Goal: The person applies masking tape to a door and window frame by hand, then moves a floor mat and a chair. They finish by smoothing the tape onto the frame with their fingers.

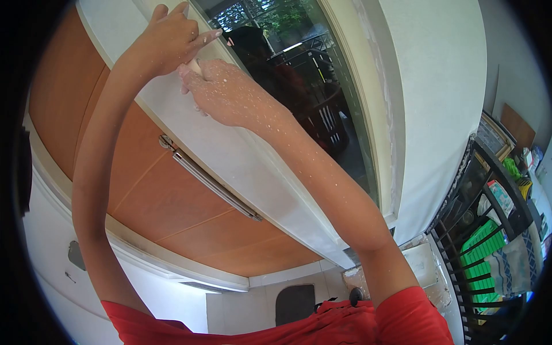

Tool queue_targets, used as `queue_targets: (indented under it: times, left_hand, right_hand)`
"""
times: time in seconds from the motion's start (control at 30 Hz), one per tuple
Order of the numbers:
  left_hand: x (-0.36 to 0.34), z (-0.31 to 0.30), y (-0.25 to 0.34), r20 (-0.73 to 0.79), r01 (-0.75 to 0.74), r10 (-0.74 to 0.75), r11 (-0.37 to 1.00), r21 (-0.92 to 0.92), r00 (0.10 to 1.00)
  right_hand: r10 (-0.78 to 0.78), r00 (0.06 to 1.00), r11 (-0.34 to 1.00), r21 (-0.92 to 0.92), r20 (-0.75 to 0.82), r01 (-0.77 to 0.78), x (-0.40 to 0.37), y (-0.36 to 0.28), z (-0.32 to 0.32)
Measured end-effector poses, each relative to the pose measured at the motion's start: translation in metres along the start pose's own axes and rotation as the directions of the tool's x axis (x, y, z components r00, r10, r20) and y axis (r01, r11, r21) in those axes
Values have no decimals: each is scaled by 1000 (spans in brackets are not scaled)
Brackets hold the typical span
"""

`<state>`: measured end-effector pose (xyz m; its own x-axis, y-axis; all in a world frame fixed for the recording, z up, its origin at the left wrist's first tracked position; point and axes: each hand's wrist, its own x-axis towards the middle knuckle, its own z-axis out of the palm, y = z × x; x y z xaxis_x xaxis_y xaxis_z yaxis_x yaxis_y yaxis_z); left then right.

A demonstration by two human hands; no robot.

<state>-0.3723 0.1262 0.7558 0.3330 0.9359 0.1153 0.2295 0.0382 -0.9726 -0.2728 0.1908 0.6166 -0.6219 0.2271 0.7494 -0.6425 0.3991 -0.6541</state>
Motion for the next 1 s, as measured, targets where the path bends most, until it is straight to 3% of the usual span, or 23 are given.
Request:
queue_targets:
  times: [0.03, 0.07, 0.13, 0.27, 0.33, 0.43, 0.53, 0.57, 0.63, 0.77, 0.83, 1.0]
  left_hand:
    - [2, 10, -2, 376, 126, -217, 959, 252, 901]
    - [7, -10, 3, 377, 124, -215, 960, 251, 901]
    - [22, -69, 20, 562, 308, -230, 950, -47, 795]
    - [21, -66, 20, 551, 277, -194, 958, -70, 812]
    - [26, -66, 20, 618, 239, -234, 968, 76, 751]
    - [28, -67, 18, 650, 290, -230, 957, 16, 724]
    - [35, -72, 19, 723, 337, -232, 941, -1, 651]
    - [34, -71, 21, 723, 336, -227, 942, -8, 653]
    - [30, -67, 24, 610, 340, -287, 940, 31, 739]
    - [30, -71, 25, 639, 321, -279, 946, 53, 717]
    - [30, -71, 26, 629, 353, -301, 935, 44, 717]
    - [30, -68, 29, 610, 358, -303, 933, 34, 732]
  right_hand:
    - [26, 1000, 1000, 4, 7, -26, 1, 0, 0]
    - [27, 1000, 1000, 6, 6, -27, 1, 1, -2]
    - [-5, 995, 1000, -14, 96, 7, 0, 7, -4]
    - [-129, 991, 975, -178, 20, 130, -22, 26, 0]
    - [-358, 925, 912, -262, -129, 317, -28, 39, 0]
    - [-337, 930, 939, -118, -148, 322, -31, 50, 1]
    - [-400, 883, 915, -169, -245, 367, -30, 48, 7]
    - [-395, 885, 916, -172, -245, 362, -29, 47, 10]
    - [-375, 894, 927, -136, -246, 351, -27, 41, 14]
    - [-223, 944, 969, -164, -243, 187, -39, 24, 15]
    - [-50, 978, 979, -205, -202, 8, -48, 23, 14]
    - [97, 979, 966, -221, -180, -136, -62, 33, 11]
